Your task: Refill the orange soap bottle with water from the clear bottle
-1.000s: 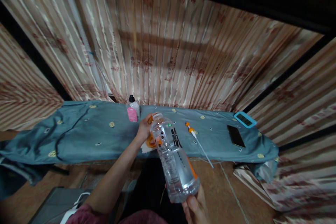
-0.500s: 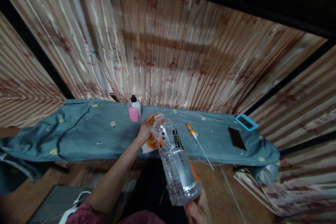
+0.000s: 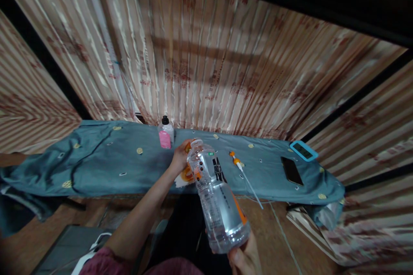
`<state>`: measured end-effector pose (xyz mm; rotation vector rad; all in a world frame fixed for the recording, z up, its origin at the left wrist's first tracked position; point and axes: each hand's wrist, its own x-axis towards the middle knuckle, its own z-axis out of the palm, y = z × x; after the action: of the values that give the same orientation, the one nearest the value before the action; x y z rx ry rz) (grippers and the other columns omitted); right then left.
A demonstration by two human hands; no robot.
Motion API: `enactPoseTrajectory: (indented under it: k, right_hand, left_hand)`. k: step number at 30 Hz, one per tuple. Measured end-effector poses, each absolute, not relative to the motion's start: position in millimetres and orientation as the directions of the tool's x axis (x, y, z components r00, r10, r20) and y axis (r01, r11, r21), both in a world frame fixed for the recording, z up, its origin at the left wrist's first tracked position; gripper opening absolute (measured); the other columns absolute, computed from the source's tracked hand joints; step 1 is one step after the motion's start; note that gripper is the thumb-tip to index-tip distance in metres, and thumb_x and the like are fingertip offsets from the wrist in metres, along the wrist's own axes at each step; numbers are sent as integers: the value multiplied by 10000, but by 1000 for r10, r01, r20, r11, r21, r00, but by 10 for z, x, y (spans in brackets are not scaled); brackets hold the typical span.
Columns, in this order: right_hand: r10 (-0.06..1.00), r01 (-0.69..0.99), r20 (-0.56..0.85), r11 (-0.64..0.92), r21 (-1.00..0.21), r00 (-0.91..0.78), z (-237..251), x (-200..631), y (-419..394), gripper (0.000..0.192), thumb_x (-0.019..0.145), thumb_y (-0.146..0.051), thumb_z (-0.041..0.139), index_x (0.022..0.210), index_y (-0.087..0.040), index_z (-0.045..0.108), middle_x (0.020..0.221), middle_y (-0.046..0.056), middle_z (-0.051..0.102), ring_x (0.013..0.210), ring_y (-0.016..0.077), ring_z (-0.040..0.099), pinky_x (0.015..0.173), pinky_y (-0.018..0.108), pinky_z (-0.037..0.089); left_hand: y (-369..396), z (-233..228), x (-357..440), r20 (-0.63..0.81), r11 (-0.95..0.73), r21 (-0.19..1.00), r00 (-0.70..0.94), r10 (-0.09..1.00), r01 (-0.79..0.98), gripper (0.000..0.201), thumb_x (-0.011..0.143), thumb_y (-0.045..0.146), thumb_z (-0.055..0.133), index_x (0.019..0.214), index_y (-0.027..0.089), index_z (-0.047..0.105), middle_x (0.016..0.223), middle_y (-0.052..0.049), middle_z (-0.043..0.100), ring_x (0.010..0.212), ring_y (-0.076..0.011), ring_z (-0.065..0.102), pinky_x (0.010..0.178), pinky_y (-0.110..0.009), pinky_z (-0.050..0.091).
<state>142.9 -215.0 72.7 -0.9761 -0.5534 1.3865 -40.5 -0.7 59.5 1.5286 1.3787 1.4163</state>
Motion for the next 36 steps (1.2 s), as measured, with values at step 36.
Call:
enactPoseTrajectory:
  k: [36]
  right_hand:
    - [959,-562,-232,-105,-820,160,728,1446,-2180,533,494,-451,912,967,-312,709,836,51,759,926,293,697,592,274,566]
  left_hand:
    - [-28,602,-414,296,-261,926,-96,950,273,259,757,345,640,964,191,656,899,-37,745,835,-210,691,752,-298,524]
